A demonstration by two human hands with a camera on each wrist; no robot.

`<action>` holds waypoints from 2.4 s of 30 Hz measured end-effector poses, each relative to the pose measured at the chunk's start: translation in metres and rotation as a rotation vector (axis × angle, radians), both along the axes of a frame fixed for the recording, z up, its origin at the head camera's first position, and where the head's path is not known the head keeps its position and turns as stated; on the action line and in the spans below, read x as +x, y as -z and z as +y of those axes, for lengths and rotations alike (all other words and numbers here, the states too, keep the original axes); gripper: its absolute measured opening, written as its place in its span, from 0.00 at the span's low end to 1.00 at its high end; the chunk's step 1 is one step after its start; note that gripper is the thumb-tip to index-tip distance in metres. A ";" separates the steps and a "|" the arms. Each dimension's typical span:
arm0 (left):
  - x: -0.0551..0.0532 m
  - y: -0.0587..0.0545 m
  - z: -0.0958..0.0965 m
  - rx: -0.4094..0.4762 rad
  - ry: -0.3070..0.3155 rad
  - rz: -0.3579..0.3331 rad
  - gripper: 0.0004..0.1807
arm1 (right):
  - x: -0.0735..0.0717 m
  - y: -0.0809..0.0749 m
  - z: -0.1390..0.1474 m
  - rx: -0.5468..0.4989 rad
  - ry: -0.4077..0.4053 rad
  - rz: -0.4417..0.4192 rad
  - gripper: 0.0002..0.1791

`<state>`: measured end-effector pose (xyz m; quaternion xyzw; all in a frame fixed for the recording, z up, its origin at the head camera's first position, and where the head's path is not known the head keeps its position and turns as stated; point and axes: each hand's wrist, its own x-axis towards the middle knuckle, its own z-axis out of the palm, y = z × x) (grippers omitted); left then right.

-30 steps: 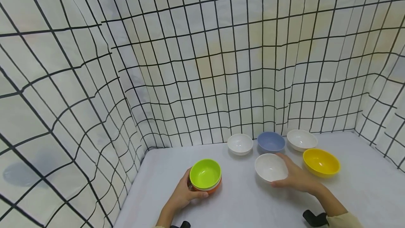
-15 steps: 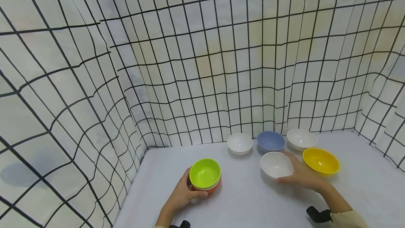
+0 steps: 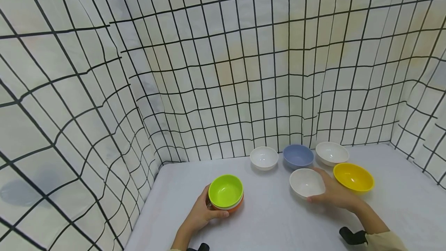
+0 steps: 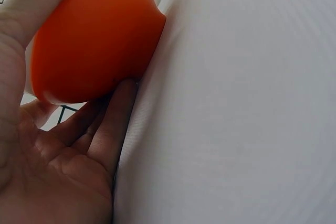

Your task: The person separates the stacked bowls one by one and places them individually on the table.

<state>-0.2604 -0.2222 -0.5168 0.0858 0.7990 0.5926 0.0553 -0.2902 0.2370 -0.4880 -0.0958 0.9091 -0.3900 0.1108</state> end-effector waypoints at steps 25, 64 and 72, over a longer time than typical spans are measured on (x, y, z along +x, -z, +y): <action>0.000 -0.001 0.001 -0.004 -0.001 -0.008 0.60 | 0.001 -0.003 0.005 0.008 0.001 -0.012 0.67; 0.002 -0.001 -0.001 -0.032 -0.003 0.003 0.60 | 0.008 -0.016 -0.005 0.016 0.001 0.145 0.67; 0.001 0.001 -0.002 -0.036 0.001 0.003 0.59 | 0.018 -0.029 -0.019 -0.044 -0.026 0.237 0.62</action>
